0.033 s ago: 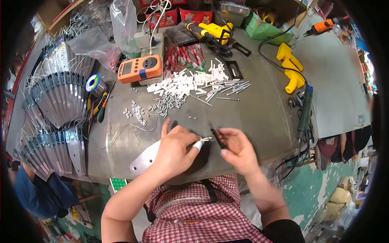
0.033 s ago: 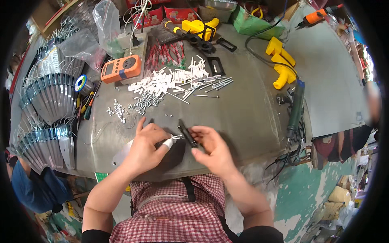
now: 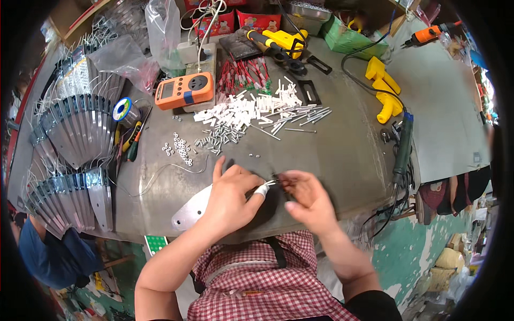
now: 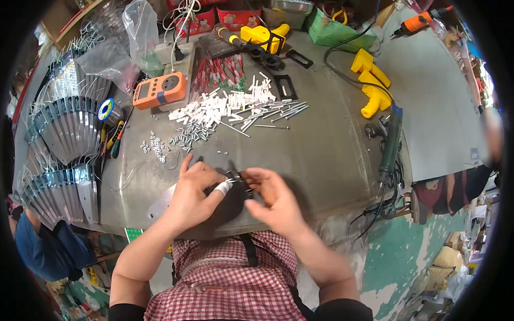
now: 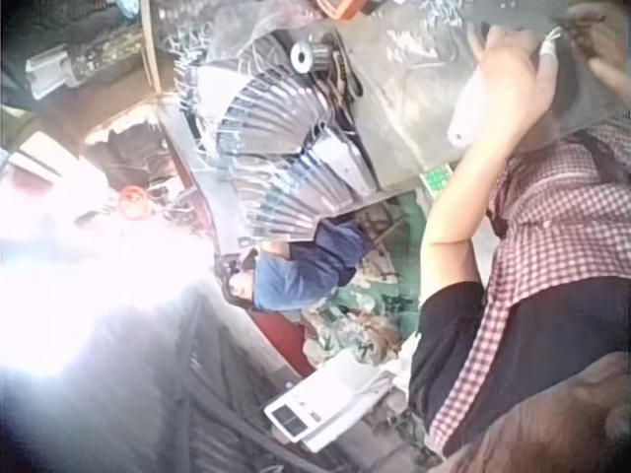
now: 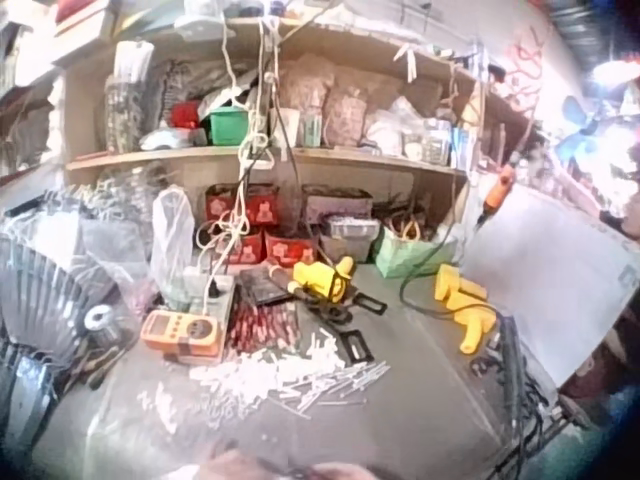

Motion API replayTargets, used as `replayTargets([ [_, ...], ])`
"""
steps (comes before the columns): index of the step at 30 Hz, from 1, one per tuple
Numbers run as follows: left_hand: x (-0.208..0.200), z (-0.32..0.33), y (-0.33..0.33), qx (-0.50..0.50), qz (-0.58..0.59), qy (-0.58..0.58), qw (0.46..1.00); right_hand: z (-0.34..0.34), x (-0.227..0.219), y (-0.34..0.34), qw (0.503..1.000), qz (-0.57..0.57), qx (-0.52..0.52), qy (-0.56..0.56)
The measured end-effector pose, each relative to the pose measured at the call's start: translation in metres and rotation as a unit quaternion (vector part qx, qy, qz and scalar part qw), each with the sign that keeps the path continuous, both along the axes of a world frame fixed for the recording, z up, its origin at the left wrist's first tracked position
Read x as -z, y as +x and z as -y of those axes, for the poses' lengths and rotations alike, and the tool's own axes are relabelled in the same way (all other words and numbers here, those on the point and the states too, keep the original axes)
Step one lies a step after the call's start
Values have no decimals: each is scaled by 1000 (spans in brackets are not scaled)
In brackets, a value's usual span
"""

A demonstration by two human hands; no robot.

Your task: The person assembles a handheld power tool by routing wires inside, attaching plastic casing components to the metal blade assembly, and fastening the housing together using an electric screwdriver.

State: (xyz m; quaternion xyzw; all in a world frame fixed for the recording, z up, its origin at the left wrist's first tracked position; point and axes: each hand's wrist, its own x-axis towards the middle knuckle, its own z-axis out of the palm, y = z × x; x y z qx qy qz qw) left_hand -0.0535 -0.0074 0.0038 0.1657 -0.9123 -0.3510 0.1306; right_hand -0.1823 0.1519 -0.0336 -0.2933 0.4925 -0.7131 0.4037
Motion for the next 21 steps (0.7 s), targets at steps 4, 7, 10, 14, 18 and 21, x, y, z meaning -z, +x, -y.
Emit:
replayTargets([
  [4,-14,6,13,-3,12,-100,995,15,4,19,981,-168,40,85],
  [7,-8,-2,40,-46,-3,-85,995,31,-12,33,979,-149,-64,124],
  [10,23,-6,37,-31,-31,-181,982,37,-3,38,956,-266,-72,101],
  [14,10,-24,16,32,31,-162,986,21,-30,-53,919,-339,-94,177],
  [18,11,-26,13,43,56,-187,980,-2,-27,-217,627,-614,346,333],
  [21,8,-27,8,55,40,-178,982,-31,10,-301,463,-588,317,583],
])
